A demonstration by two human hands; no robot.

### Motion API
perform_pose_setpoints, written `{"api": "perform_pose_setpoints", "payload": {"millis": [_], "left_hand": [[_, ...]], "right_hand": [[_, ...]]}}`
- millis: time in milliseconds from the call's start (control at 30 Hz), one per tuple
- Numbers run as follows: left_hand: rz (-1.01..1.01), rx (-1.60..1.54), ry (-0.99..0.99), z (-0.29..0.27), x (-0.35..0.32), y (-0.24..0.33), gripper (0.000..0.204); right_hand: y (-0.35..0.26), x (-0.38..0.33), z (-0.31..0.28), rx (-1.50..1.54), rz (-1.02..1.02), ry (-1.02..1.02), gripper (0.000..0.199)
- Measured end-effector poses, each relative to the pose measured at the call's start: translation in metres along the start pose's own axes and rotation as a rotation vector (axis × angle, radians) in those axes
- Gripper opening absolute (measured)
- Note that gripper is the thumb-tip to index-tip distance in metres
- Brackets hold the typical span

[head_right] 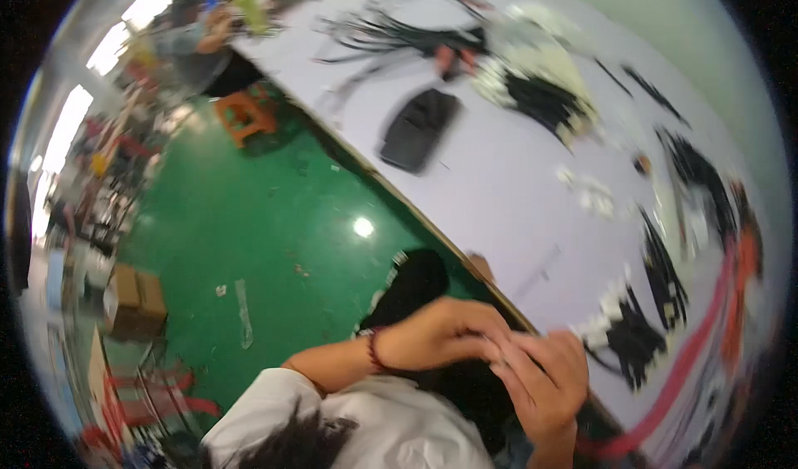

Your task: Assembling electrical wire harnesses by manually inserting colored wires into plastic connector housings.

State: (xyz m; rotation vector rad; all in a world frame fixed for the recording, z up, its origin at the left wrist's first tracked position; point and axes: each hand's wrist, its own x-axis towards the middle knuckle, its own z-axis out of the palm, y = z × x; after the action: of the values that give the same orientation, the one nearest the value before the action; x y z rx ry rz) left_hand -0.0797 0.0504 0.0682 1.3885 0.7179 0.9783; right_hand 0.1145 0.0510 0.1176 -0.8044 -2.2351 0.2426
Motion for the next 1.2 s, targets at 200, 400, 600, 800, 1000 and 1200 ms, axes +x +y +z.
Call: {"api": "perform_pose_setpoints", "payload": {"millis": [200,400,600,800,1000,1200], "left_hand": [[-0.141,-0.22,-0.013,0.011,0.007,-0.014,0.01],[-0.287,-0.438,0.006,0.02,0.015,-0.025,0.017],[-0.358,-0.673,0.063,0.021,0.015,-0.03,0.022],[-0.316,-0.576,0.155,0.027,0.011,-0.032,0.023],[-0.293,-0.551,0.226,0.03,0.008,-0.031,0.023],[-0.217,-0.428,0.212,0.032,0.007,-0.028,0.021]], "right_hand": [[0.018,-0.02,0.002,-0.075,-0.03,0.005,0.027],[0.021,-0.038,0.007,-0.047,0.147,0.112,0.028],[0.021,-0.046,0.01,0.171,0.294,0.221,0.03],[0.021,-0.043,0.01,0.045,0.203,0.18,0.029],[0.016,-0.042,0.01,-0.018,0.207,0.192,0.028],[0.014,-0.045,0.01,-0.037,0.212,0.211,0.028]]}}
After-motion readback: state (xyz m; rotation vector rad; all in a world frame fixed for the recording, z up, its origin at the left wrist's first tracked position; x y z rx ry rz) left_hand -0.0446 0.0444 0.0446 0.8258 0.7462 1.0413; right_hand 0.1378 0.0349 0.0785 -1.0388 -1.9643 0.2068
